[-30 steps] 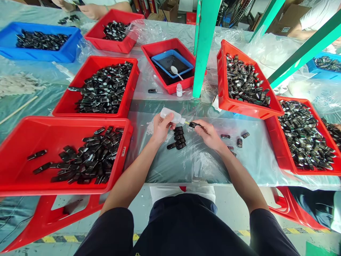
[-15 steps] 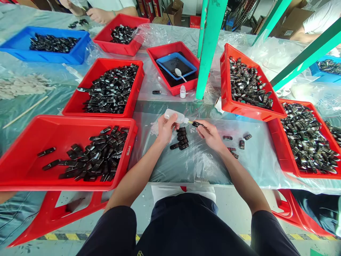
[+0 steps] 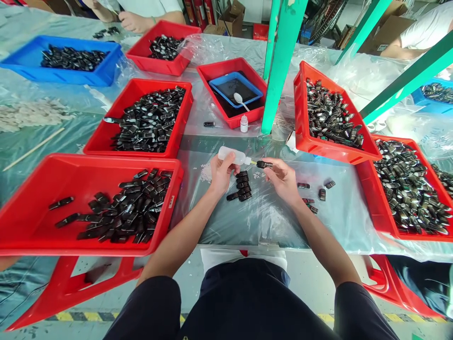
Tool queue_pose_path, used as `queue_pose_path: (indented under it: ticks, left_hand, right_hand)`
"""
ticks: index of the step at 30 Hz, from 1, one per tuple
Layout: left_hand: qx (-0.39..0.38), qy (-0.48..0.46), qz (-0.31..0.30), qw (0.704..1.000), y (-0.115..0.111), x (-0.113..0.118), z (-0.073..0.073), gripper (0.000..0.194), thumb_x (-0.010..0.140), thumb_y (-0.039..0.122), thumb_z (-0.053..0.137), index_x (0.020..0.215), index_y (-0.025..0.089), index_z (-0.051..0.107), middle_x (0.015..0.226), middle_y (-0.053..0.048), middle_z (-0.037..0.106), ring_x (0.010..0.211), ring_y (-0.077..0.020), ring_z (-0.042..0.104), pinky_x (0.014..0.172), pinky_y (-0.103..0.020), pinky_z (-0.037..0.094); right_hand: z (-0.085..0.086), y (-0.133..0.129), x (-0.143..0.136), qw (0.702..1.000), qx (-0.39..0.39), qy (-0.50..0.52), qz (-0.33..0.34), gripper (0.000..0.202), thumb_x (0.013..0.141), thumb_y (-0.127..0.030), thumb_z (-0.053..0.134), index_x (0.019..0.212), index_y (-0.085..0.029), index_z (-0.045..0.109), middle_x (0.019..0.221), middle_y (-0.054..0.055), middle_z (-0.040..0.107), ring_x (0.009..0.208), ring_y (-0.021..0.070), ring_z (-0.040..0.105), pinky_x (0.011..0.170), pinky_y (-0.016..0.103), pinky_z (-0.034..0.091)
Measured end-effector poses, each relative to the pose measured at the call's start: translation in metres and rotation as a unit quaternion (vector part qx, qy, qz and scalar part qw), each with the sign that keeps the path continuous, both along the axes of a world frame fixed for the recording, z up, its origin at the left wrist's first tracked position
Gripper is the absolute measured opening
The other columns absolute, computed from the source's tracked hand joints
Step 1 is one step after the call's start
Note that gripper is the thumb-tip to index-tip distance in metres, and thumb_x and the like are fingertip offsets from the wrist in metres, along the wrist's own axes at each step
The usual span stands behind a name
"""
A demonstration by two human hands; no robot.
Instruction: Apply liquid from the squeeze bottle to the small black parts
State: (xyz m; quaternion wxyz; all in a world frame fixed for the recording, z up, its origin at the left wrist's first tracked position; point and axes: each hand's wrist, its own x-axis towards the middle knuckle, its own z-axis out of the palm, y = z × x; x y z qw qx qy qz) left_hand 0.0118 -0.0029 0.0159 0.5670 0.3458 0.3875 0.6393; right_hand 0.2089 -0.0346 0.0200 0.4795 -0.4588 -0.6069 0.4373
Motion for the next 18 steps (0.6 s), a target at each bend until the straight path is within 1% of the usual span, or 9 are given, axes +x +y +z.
queue_pose_path:
  ticks: [2, 7, 14, 18]
  left_hand:
    - [0.005, -0.006, -0.004, 1.0, -0.0008, 0.0011, 0.0012, 0.049, 0.068, 0.061, 0.09, 0.079, 0.017, 0.072, 0.057, 0.0, 0.06, 0.046, -0.0105, 0.052, 0.043, -0.024, 0.035]
    - [-0.005, -0.011, -0.004, 1.0, -0.0031, 0.0035, 0.0058, 0.049, 0.068, 0.062, 0.089, 0.077, 0.017, 0.071, 0.055, 0.001, 0.057, 0.046, -0.0106, 0.051, 0.043, -0.025, 0.035]
    - [-0.018, -0.032, -0.012, 0.999, -0.005, 0.005, 0.0094, 0.054, 0.064, 0.066, 0.091, 0.073, 0.016, 0.071, 0.054, 0.001, 0.055, 0.045, -0.0101, 0.052, 0.043, -0.024, 0.035]
    - [-0.023, -0.018, -0.016, 0.999, -0.0054, 0.0036, 0.0088, 0.053, 0.066, 0.064, 0.09, 0.07, 0.016, 0.069, 0.054, 0.001, 0.056, 0.045, -0.0098, 0.051, 0.044, -0.024, 0.035]
  right_hand:
    - [-0.0001, -0.0002, -0.0014, 1.0, 0.005, 0.011, -0.011, 0.036, 0.094, -0.052, 0.071, 0.118, -0.025, 0.072, 0.088, 0.002, 0.068, 0.067, 0.0147, 0.057, 0.063, 0.032, 0.052]
    - [-0.0013, -0.0014, -0.0057, 0.999, 0.006, 0.031, -0.041, 0.035, 0.091, -0.051, 0.075, 0.115, -0.026, 0.073, 0.077, -0.002, 0.064, 0.064, 0.0139, 0.055, 0.061, 0.031, 0.051]
    - [-0.0025, -0.0007, -0.0056, 0.997, 0.01, 0.058, -0.042, 0.035, 0.089, -0.05, 0.078, 0.113, -0.025, 0.075, 0.076, -0.003, 0.064, 0.062, 0.0125, 0.056, 0.062, 0.031, 0.052]
    - [-0.0021, 0.0001, -0.0045, 0.996, 0.014, 0.072, -0.044, 0.035, 0.086, -0.051, 0.081, 0.11, -0.025, 0.077, 0.07, -0.004, 0.061, 0.06, 0.0119, 0.055, 0.062, 0.03, 0.052]
